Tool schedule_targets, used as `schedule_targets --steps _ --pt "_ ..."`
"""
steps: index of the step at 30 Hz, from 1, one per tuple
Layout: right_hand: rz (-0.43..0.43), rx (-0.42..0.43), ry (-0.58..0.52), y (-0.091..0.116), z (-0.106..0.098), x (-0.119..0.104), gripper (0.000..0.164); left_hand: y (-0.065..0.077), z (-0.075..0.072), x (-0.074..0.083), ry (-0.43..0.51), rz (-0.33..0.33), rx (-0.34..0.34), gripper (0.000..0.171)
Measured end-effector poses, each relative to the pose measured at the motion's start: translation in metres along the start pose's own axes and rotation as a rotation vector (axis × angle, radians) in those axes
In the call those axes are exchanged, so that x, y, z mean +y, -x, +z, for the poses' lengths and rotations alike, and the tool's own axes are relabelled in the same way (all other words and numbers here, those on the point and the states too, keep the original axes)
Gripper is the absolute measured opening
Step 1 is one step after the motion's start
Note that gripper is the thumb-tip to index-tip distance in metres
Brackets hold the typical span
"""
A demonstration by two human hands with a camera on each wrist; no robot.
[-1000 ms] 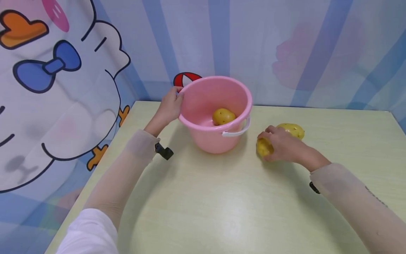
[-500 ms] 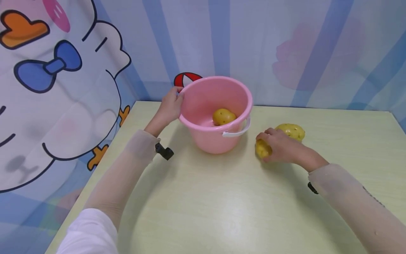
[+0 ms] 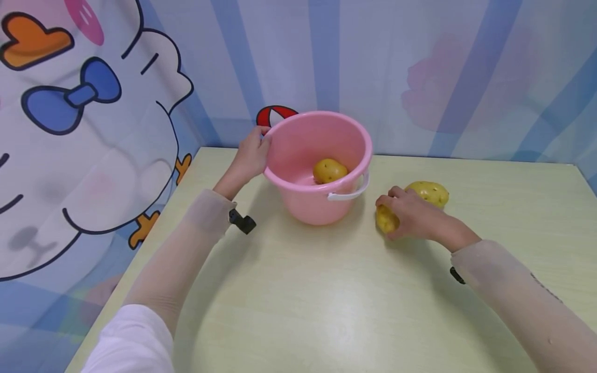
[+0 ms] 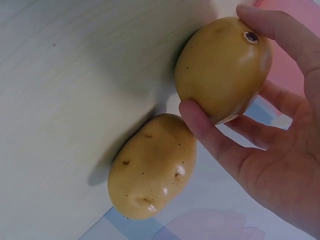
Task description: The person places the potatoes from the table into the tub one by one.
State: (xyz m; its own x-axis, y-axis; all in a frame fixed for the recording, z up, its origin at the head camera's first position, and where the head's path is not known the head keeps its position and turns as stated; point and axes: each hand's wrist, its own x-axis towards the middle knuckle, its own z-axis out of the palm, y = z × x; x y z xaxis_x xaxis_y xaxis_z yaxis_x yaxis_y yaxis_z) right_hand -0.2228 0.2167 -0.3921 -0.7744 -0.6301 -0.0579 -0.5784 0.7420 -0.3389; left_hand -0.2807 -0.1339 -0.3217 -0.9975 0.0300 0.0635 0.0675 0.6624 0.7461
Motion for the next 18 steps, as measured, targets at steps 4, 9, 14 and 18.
schedule_targets --steps 4,9,14,18 --pt "-0.012 -0.001 -0.012 0.0012 -0.0011 -0.0008 0.059 -0.0003 0.0015 0.0 0.004 -0.009 0.007 0.041" --pt "-0.017 -0.001 -0.02 0.0022 -0.0015 -0.0031 0.058 0.0009 0.001 -0.0012 0.017 -0.007 0.001 0.042" --pt "-0.038 0.001 -0.019 0.0028 -0.0017 -0.0038 0.057 0.0015 0.0003 -0.0017 0.023 -0.011 -0.006 0.043" --pt "-0.033 0.003 -0.016 0.0051 -0.0031 -0.0033 0.057 0.0 0.0018 -0.0009 0.031 0.015 -0.009 0.042"
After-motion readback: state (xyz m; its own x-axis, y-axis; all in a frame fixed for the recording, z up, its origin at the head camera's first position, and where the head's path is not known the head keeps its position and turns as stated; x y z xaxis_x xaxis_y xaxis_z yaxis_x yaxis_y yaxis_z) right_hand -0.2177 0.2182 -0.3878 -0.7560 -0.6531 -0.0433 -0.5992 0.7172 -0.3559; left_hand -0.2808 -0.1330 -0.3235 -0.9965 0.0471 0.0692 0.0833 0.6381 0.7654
